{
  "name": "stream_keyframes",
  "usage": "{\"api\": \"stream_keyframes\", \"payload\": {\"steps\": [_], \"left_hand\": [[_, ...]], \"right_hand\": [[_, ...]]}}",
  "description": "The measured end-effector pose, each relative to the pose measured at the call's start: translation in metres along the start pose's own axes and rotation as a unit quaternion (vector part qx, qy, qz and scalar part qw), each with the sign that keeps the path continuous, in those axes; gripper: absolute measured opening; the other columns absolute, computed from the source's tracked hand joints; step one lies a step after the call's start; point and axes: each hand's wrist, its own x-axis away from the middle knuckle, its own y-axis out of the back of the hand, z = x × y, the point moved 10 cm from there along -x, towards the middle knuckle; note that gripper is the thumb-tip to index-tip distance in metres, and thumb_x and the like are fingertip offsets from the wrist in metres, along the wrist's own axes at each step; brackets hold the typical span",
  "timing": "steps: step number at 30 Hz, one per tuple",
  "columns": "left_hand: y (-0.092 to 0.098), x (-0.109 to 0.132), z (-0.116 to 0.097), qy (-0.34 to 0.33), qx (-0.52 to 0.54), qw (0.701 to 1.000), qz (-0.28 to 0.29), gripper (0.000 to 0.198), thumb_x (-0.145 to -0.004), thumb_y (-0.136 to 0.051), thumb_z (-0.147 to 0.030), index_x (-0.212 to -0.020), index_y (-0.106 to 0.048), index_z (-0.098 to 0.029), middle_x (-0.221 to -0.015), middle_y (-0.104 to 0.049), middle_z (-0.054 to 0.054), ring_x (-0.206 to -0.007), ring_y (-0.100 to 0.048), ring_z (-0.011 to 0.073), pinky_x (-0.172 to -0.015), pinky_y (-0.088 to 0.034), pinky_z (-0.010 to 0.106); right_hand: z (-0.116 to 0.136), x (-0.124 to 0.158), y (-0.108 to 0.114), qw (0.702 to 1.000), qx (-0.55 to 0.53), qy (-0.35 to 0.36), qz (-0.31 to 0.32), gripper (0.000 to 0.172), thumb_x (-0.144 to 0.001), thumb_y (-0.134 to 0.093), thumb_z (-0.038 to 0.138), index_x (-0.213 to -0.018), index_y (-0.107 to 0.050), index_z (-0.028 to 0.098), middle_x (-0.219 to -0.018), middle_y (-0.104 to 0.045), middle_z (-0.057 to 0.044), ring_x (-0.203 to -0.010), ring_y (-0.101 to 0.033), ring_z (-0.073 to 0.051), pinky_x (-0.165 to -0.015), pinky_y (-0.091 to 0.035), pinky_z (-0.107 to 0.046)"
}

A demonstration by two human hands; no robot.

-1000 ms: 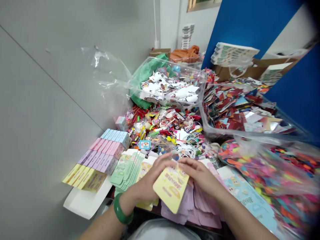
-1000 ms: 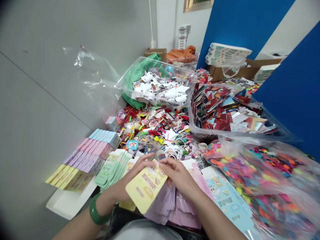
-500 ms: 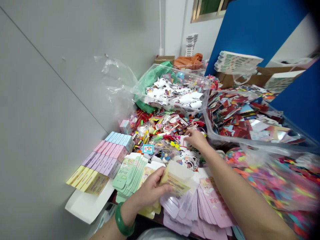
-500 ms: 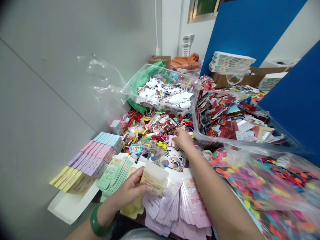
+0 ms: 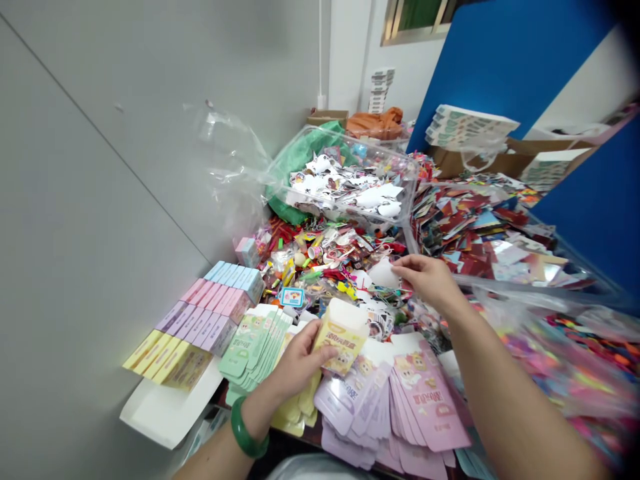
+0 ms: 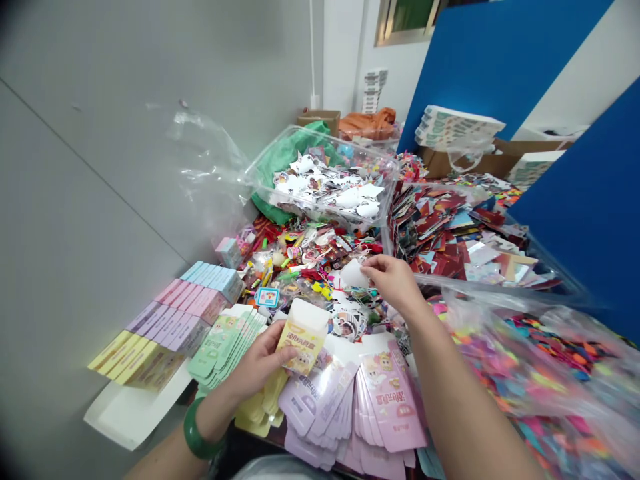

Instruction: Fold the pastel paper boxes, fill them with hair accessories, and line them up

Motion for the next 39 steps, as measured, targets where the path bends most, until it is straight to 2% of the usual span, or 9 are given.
{"api": "stream_keyframes", "payload": {"steps": [6,11,18,23,25,30,32,34,39], "left_hand": [[0.000,-0.002,0.003,-0.005,-0.033,0.999,-0.003,0.041,-0.079,-0.073,-0.030,-0.116,-0.059,-0.019,-0.104,-0.068,0.006,-0.094,-0.064,0.0214,-0.076,-0.052,0.029],[-0.004,-0.001,0.002,-0.004,-0.025,1.000,-0.004,0.042,-0.075,-0.076,-0.032,-0.112,-0.061,-0.017,-0.106,-0.069,0.008,-0.095,-0.065,0.0228,-0.077,-0.052,0.031],[-0.001,-0.003,0.004,-0.005,-0.026,1.000,-0.012,0.042,-0.076,-0.076,-0.031,-0.112,-0.060,-0.017,-0.108,-0.069,0.008,-0.095,-0.065,0.0221,-0.080,-0.052,0.032],[-0.003,-0.001,0.003,0.013,-0.025,0.999,-0.019,0.046,-0.075,-0.077,-0.033,-0.115,-0.060,-0.018,-0.110,-0.069,0.008,-0.093,-0.065,0.0218,-0.079,-0.053,0.032],[-0.004,0.001,0.000,0.024,-0.023,0.999,-0.020,0.047,-0.075,-0.077,-0.034,-0.116,-0.061,-0.017,-0.111,-0.070,0.009,-0.093,-0.066,0.0221,-0.078,-0.053,0.032],[-0.014,0.003,-0.001,0.055,-0.008,0.998,0.028,0.050,-0.073,-0.079,-0.034,-0.117,-0.063,-0.017,-0.115,-0.069,0.011,-0.095,-0.066,0.0235,-0.081,-0.052,0.033],[-0.018,0.003,0.001,0.065,-0.009,0.997,0.045,0.051,-0.072,-0.080,-0.032,-0.118,-0.064,-0.018,-0.115,-0.069,0.010,-0.096,-0.066,0.0236,-0.082,-0.051,0.034],[-0.021,0.003,0.001,0.071,-0.014,0.996,0.052,0.053,-0.072,-0.080,-0.032,-0.120,-0.064,-0.018,-0.115,-0.069,0.009,-0.095,-0.066,0.0230,-0.082,-0.051,0.033],[-0.031,0.002,-0.001,0.072,-0.027,0.994,0.078,0.057,-0.072,-0.080,-0.035,-0.123,-0.062,-0.018,-0.114,-0.069,0.009,-0.094,-0.065,0.0224,-0.082,-0.051,0.032]], "right_hand": [[-0.029,0.011,-0.020,0.998,-0.014,-0.048,0.034,0.015,-0.068,-0.065,0.032,-0.066,-0.063,0.017,-0.049,-0.060,0.000,-0.042,-0.050,-0.013,-0.043,-0.039,-0.024],[-0.048,0.015,-0.021,0.996,0.049,-0.069,-0.008,0.011,-0.066,-0.065,0.025,-0.057,-0.062,0.019,-0.048,-0.059,0.000,-0.048,-0.055,-0.016,-0.051,-0.041,-0.028],[-0.044,0.022,-0.002,0.992,0.085,-0.069,-0.058,0.014,-0.067,-0.064,0.020,-0.054,-0.059,0.020,-0.057,-0.063,-0.005,-0.072,-0.063,-0.025,-0.069,-0.043,-0.034],[-0.040,0.034,0.002,0.996,0.012,-0.083,-0.015,0.011,-0.076,-0.060,0.028,-0.069,-0.062,0.020,-0.052,-0.063,-0.002,-0.052,-0.059,-0.019,-0.054,-0.045,-0.030],[-0.034,0.043,0.003,0.996,-0.050,-0.071,0.016,0.016,-0.078,-0.061,0.035,-0.074,-0.062,0.020,-0.061,-0.068,-0.002,-0.050,-0.060,-0.017,-0.052,-0.047,-0.029],[0.015,0.083,0.027,0.976,-0.200,0.081,-0.005,0.019,-0.075,-0.072,0.040,-0.074,-0.068,0.021,-0.077,-0.072,-0.004,-0.069,-0.067,-0.019,-0.064,-0.055,-0.030],[0.043,0.105,0.037,0.970,-0.159,0.179,-0.037,0.006,-0.080,-0.068,0.029,-0.077,-0.069,0.023,-0.081,-0.072,-0.003,-0.076,-0.068,-0.019,-0.071,-0.055,-0.031],[0.070,0.128,0.038,0.954,-0.100,0.279,-0.045,0.010,-0.085,-0.062,0.018,-0.083,-0.069,0.025,-0.086,-0.073,-0.003,-0.084,-0.068,-0.018,-0.078,-0.055,-0.031],[0.102,0.160,0.009,0.910,0.005,0.412,0.044,0.026,-0.088,-0.050,0.007,-0.096,-0.068,0.024,-0.091,-0.074,-0.005,-0.089,-0.069,-0.017,-0.080,-0.055,-0.031]]}}
